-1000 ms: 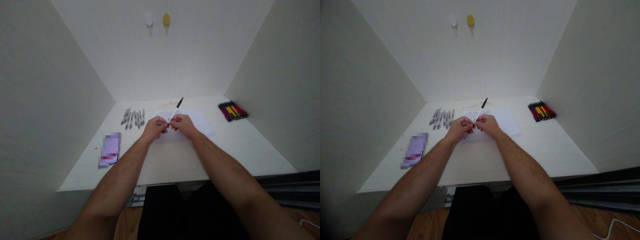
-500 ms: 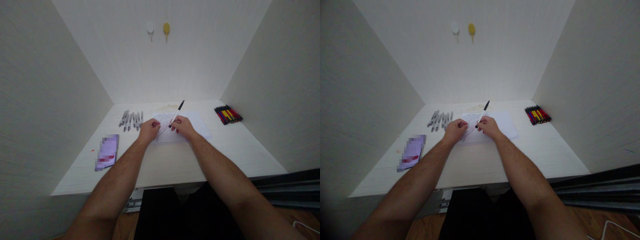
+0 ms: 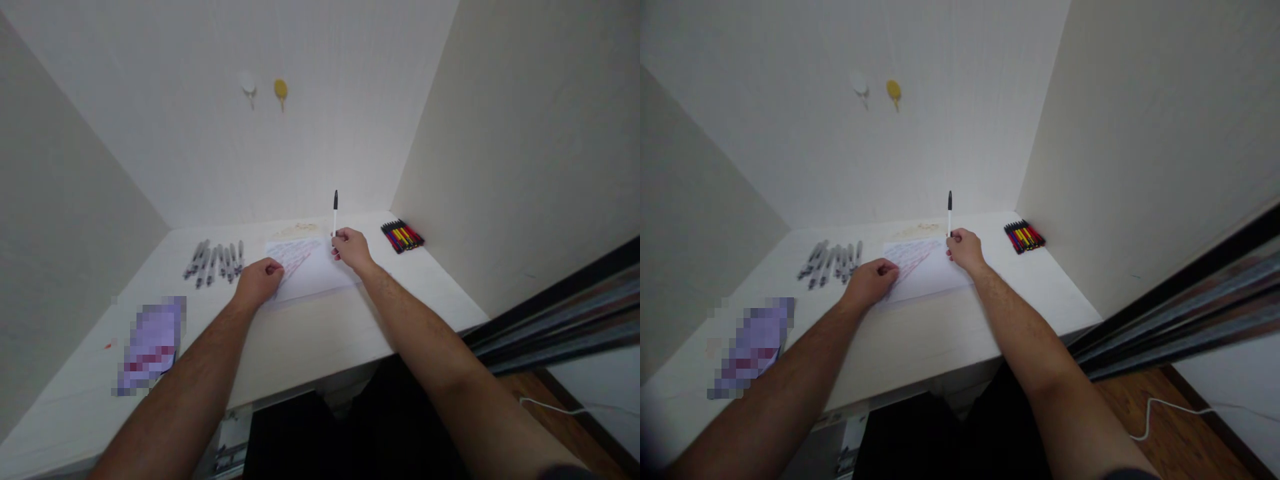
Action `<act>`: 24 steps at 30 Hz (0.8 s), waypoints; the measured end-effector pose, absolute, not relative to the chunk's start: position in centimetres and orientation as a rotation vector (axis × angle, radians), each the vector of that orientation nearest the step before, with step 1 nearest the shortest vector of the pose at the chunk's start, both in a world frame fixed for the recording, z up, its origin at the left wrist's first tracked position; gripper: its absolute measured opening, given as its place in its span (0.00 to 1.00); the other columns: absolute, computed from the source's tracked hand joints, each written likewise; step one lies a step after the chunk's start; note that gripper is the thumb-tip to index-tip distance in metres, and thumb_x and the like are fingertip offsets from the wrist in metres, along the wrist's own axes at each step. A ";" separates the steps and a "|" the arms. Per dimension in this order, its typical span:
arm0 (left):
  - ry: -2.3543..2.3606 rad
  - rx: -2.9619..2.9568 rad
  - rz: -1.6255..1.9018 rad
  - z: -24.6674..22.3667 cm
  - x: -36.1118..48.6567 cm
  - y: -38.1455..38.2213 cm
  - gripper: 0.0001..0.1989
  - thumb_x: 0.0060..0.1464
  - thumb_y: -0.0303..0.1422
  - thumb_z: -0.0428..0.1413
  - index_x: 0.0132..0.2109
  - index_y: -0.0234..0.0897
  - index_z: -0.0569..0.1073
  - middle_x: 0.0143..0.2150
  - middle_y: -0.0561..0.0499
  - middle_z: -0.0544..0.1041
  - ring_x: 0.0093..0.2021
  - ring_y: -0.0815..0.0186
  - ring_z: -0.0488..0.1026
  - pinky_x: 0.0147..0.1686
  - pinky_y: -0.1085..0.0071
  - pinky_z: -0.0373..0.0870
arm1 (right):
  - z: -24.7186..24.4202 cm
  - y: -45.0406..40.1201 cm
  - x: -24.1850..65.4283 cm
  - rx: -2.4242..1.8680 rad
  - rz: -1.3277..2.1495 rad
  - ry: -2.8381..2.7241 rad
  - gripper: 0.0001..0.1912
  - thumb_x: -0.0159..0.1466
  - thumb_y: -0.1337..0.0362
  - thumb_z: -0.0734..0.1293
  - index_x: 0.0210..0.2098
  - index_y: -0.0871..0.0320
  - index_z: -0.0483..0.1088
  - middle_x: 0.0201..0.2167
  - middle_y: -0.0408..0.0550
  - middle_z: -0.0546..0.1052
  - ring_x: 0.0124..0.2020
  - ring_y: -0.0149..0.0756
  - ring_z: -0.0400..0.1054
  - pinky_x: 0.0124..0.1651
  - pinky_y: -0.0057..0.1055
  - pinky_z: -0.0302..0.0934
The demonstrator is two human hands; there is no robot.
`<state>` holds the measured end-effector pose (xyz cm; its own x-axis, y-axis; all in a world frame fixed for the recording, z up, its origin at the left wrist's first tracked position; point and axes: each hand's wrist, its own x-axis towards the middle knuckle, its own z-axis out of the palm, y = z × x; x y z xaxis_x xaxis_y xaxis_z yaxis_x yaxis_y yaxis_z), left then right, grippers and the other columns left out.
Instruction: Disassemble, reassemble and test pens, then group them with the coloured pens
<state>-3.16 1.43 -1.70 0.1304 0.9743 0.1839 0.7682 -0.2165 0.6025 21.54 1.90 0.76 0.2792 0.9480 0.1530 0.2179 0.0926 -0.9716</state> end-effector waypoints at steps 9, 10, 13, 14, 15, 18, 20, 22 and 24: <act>1.712 2.057 0.726 -1.4 -2.9 1.4 0.12 0.49 0.39 0.54 0.37 0.38 0.78 0.36 0.47 0.81 0.35 0.62 0.74 0.35 0.69 0.65 | -1.9 0.2 34.9 -1.891 0.238 -1.069 0.04 0.55 0.66 0.66 0.31 0.59 0.71 0.22 0.45 0.74 0.25 0.34 0.70 0.31 0.29 0.65; 1.714 2.061 0.721 -1.4 -2.9 1.5 0.12 0.49 0.38 0.54 0.37 0.38 0.78 0.36 0.47 0.81 0.35 0.62 0.74 0.35 0.69 0.65 | -1.9 0.0 36.3 -1.912 0.207 -1.050 0.04 0.56 0.66 0.66 0.30 0.59 0.71 0.22 0.46 0.74 0.26 0.35 0.70 0.33 0.30 0.65; 1.728 2.066 0.713 -1.6 -3.0 1.7 0.12 0.49 0.39 0.55 0.37 0.38 0.78 0.36 0.47 0.81 0.35 0.62 0.74 0.36 0.68 0.65 | -1.4 -0.5 39.5 -2.051 0.021 -1.021 0.04 0.55 0.66 0.66 0.27 0.60 0.72 0.24 0.51 0.75 0.30 0.40 0.70 0.37 0.34 0.64; 1.730 2.065 0.715 -1.7 -3.0 1.8 0.12 0.49 0.39 0.55 0.37 0.38 0.78 0.35 0.47 0.81 0.35 0.62 0.74 0.36 0.68 0.65 | -1.2 -0.6 40.3 -2.079 -0.025 -1.028 0.04 0.55 0.66 0.65 0.27 0.60 0.72 0.26 0.53 0.75 0.31 0.41 0.69 0.38 0.35 0.63; 1.730 2.064 0.718 -1.7 -3.0 1.8 0.12 0.49 0.39 0.55 0.37 0.39 0.78 0.35 0.47 0.81 0.35 0.62 0.74 0.36 0.68 0.65 | -1.0 -0.6 41.0 -2.102 -0.064 -1.042 0.05 0.56 0.67 0.65 0.27 0.60 0.72 0.27 0.54 0.75 0.31 0.41 0.69 0.38 0.35 0.62; 1.730 2.059 0.727 -1.6 -2.9 1.7 0.12 0.49 0.40 0.55 0.37 0.39 0.78 0.35 0.47 0.81 0.35 0.62 0.74 0.36 0.68 0.65 | -0.7 -0.6 42.5 -2.182 -0.133 -1.087 0.05 0.57 0.68 0.64 0.28 0.61 0.72 0.28 0.56 0.75 0.30 0.40 0.67 0.38 0.36 0.60; 1.733 2.062 0.728 -1.6 -2.9 1.6 0.12 0.50 0.40 0.55 0.37 0.39 0.78 0.35 0.47 0.81 0.34 0.62 0.74 0.36 0.69 0.65 | -0.6 -0.5 43.0 -2.250 -0.183 -1.121 0.05 0.57 0.69 0.64 0.28 0.62 0.72 0.27 0.56 0.74 0.29 0.40 0.66 0.37 0.37 0.57; 1.736 2.065 0.723 -1.5 -2.8 1.6 0.12 0.50 0.40 0.55 0.37 0.39 0.78 0.35 0.47 0.80 0.34 0.62 0.74 0.36 0.69 0.65 | -0.7 -0.4 43.2 -2.315 -0.231 -1.171 0.06 0.58 0.69 0.64 0.27 0.63 0.72 0.26 0.58 0.73 0.29 0.40 0.65 0.35 0.37 0.55; 1.740 2.068 0.715 -1.6 -2.9 1.6 0.12 0.50 0.40 0.55 0.37 0.39 0.78 0.35 0.47 0.80 0.34 0.62 0.74 0.36 0.69 0.65 | -0.8 -0.3 43.3 -2.364 -0.273 -1.219 0.07 0.58 0.70 0.63 0.28 0.65 0.73 0.26 0.60 0.73 0.29 0.40 0.65 0.35 0.38 0.54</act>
<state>-2.86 1.60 -1.58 0.1211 0.9803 0.1561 0.8069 -0.1888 0.5597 43.29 -0.28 -0.80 0.5869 0.7169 0.3764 0.8089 -0.4992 -0.3105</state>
